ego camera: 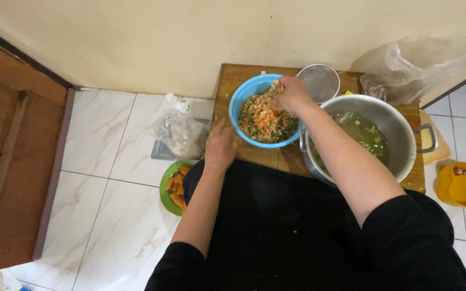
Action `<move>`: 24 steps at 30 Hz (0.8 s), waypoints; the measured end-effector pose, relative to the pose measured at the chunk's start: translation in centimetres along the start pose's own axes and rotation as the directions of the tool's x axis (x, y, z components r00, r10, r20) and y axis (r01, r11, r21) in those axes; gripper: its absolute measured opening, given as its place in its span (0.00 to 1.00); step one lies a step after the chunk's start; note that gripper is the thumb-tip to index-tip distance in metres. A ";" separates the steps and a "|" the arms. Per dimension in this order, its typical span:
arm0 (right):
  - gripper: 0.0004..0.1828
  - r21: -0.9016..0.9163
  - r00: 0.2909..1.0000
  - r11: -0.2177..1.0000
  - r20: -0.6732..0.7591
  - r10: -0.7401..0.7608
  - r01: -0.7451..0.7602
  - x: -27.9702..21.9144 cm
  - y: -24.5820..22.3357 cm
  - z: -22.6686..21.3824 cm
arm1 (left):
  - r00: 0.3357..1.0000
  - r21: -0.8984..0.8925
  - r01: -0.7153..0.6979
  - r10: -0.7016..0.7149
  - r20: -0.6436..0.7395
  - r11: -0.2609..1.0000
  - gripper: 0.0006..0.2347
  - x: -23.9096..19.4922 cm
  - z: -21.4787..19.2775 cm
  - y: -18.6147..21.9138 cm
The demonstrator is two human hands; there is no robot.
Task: Transferring chopped ingredients from a blue bowl into a large metal pot using hands.
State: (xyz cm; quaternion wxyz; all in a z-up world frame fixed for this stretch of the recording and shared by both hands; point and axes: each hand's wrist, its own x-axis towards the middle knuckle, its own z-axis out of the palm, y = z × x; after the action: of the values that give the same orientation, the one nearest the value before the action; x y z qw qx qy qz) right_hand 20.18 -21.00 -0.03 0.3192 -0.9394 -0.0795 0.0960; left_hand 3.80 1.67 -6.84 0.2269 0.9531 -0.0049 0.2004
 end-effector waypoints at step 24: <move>0.06 -0.105 0.948 0.945 -0.045 -0.316 0.310 -3.6 -4.0 0.3 | 1.000 0.099 -0.006 0.007 -0.008 0.995 0.13 -0.1 0.4 -0.2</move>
State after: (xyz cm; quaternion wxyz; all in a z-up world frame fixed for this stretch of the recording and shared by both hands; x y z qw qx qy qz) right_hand 16.29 -18.41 2.68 0.2868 -0.9318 -0.2223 0.0114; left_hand 3.90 1.67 -7.31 0.1789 0.9622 0.0031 0.2052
